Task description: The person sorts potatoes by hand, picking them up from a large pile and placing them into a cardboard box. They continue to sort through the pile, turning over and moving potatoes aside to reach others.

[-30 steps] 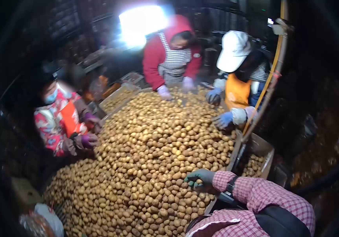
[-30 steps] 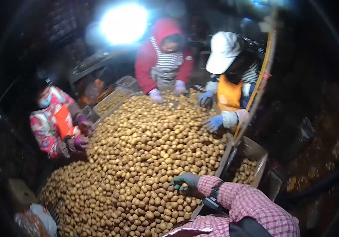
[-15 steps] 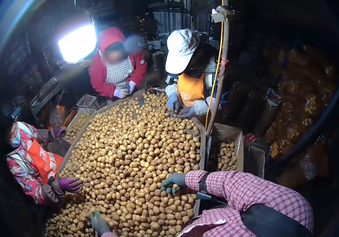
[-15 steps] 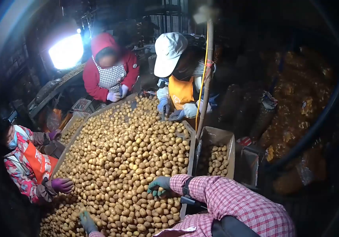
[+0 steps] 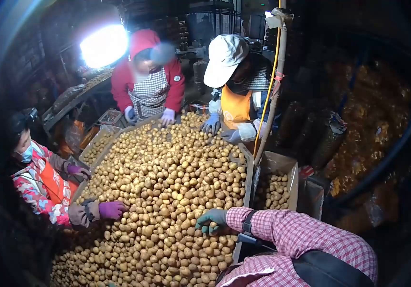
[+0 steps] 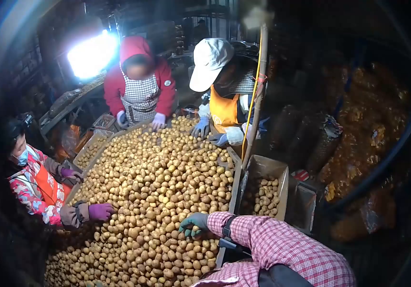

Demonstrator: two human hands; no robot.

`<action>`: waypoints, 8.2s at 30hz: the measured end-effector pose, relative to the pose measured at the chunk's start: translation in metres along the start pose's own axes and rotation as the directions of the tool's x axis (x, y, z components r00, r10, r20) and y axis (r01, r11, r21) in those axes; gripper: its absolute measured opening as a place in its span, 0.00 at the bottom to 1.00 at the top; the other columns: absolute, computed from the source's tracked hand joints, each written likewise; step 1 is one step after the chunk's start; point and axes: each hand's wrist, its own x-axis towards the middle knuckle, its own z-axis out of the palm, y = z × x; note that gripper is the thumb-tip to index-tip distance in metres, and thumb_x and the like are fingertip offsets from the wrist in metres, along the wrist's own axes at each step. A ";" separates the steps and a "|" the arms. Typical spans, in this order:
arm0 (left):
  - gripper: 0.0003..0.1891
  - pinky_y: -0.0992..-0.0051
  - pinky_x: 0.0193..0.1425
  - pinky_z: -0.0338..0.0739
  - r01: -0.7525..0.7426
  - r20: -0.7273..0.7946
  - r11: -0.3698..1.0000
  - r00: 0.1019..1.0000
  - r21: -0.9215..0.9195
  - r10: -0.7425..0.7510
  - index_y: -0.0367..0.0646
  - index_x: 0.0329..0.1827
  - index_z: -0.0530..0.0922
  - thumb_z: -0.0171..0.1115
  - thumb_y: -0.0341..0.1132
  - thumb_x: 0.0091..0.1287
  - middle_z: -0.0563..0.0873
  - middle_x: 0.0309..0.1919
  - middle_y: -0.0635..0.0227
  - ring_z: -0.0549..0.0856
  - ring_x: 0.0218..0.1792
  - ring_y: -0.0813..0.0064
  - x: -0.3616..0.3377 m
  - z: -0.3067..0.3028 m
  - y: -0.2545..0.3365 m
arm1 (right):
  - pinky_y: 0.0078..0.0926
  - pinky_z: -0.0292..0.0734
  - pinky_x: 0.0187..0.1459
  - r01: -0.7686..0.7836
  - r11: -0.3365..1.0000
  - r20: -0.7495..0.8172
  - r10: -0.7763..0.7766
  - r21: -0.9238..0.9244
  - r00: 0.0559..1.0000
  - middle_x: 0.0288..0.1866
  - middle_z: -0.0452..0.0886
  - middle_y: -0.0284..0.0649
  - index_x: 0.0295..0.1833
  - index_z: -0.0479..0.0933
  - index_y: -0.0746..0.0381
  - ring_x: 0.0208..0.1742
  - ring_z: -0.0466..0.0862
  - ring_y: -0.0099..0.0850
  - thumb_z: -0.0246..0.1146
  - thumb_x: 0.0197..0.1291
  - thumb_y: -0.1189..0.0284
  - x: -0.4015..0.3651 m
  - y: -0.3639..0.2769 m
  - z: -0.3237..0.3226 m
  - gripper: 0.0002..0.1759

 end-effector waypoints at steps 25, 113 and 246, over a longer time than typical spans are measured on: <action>0.34 0.55 0.72 0.74 -0.031 0.068 0.989 0.997 0.144 0.022 0.40 0.79 0.69 0.64 0.50 0.76 0.76 0.72 0.47 0.79 0.68 0.50 -0.068 0.033 0.009 | 0.23 0.78 0.25 0.014 0.997 0.046 -0.010 -0.076 0.999 0.40 0.90 0.43 0.54 0.85 0.66 0.24 0.82 0.26 0.61 0.75 0.63 0.018 0.007 -0.014 0.17; 0.31 0.51 0.73 0.70 -0.478 0.018 0.878 0.879 0.015 0.477 0.43 0.72 0.78 0.67 0.51 0.71 0.82 0.65 0.54 0.79 0.66 0.53 -0.215 0.106 0.121 | 0.16 0.65 0.22 0.008 0.994 0.499 0.046 -0.105 0.865 0.29 0.79 0.32 0.59 0.82 0.64 0.22 0.74 0.19 0.53 0.82 0.52 0.008 0.018 0.053 0.26; 0.30 0.56 0.78 0.69 -0.689 -0.019 0.713 0.721 -0.130 0.693 0.40 0.70 0.78 0.72 0.37 0.65 0.80 0.67 0.48 0.77 0.70 0.48 -0.232 0.063 0.087 | 0.28 0.87 0.53 0.378 0.918 0.263 -0.337 -0.120 0.904 0.57 0.87 0.40 0.69 0.79 0.62 0.52 0.89 0.31 0.59 0.78 0.58 -0.040 0.017 -0.010 0.24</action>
